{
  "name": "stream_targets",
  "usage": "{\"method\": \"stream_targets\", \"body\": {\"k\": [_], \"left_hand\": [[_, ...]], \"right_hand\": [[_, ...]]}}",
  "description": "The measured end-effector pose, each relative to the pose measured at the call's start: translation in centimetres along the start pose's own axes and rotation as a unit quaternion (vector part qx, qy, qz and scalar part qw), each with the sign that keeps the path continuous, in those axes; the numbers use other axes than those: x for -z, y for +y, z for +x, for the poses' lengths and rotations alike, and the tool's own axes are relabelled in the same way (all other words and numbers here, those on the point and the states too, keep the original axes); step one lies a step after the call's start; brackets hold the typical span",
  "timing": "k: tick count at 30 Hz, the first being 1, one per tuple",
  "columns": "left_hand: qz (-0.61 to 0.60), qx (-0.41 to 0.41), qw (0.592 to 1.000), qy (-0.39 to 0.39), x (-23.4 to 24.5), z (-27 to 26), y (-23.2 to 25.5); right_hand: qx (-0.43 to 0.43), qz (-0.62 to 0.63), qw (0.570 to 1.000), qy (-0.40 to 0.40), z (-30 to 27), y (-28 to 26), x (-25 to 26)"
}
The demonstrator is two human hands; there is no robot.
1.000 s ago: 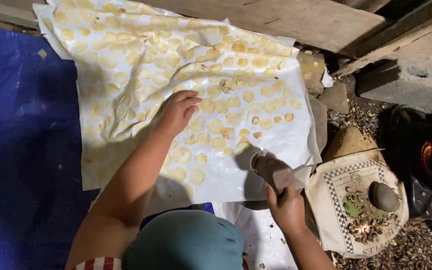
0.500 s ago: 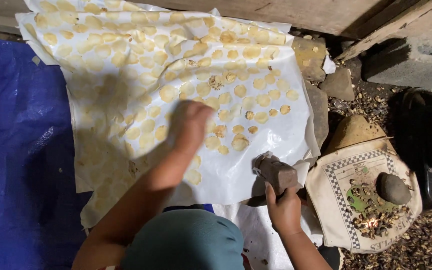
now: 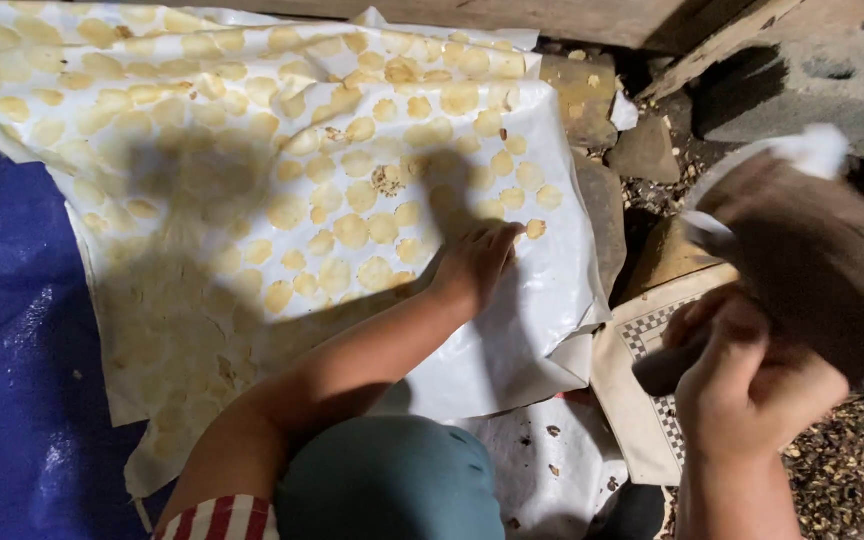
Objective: Cracking nut shells with a wooden hammer and peeling them using a stone
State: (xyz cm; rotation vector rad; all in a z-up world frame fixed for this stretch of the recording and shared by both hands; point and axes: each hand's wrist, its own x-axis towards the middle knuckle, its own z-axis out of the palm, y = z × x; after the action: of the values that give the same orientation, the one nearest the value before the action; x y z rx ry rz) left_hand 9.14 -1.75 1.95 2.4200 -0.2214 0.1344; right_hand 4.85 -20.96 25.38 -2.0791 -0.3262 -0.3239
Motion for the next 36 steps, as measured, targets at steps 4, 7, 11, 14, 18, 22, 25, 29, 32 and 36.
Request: {"method": "stream_targets", "body": {"k": [4,7,11,14,18,22,25,29,32,36], "left_hand": [[0.049,0.006,0.999,0.021,-1.7,-0.7,-1.6],[0.143,0.001,0.982,0.123,2.4,-1.8,-3.0],[0.249,0.055,0.941,0.224,11.1,-5.3,-4.1],[0.222,0.259,0.931,0.129,12.7,-9.5,-4.0],[0.234,0.255,0.923,0.168,11.9,-15.0,-5.3],[0.215,0.276,0.924,0.155,12.3,-14.0,-6.7],[0.201,0.307,0.927,0.082,12.3,-13.9,-6.5],[0.181,0.339,0.923,0.000,12.8,-13.6,-6.7],[0.157,0.344,0.926,-0.015,13.6,-13.7,-5.9],[0.161,0.346,0.924,-0.033,13.9,-14.3,-7.1]], "right_hand": [[-0.050,-0.109,0.992,-0.044,-4.1,12.5,-6.3],[-0.149,-0.267,0.939,-0.157,-6.0,16.5,-10.4],[-0.131,-0.284,0.919,-0.240,-2.9,14.5,-11.1],[-0.125,-0.323,0.902,-0.258,0.3,12.5,-8.1],[-0.113,-0.243,0.951,-0.151,-1.4,10.1,-7.6],[-0.071,-0.260,0.959,-0.085,-4.5,14.9,-12.5],[-0.128,-0.341,0.913,-0.184,-3.1,16.4,-12.2],[-0.149,-0.301,0.920,-0.201,-0.5,11.5,-10.5],[-0.178,-0.340,0.906,-0.181,-3.0,12.4,-12.7],[-0.194,-0.305,0.908,-0.210,-1.3,14.9,-11.7]]}}
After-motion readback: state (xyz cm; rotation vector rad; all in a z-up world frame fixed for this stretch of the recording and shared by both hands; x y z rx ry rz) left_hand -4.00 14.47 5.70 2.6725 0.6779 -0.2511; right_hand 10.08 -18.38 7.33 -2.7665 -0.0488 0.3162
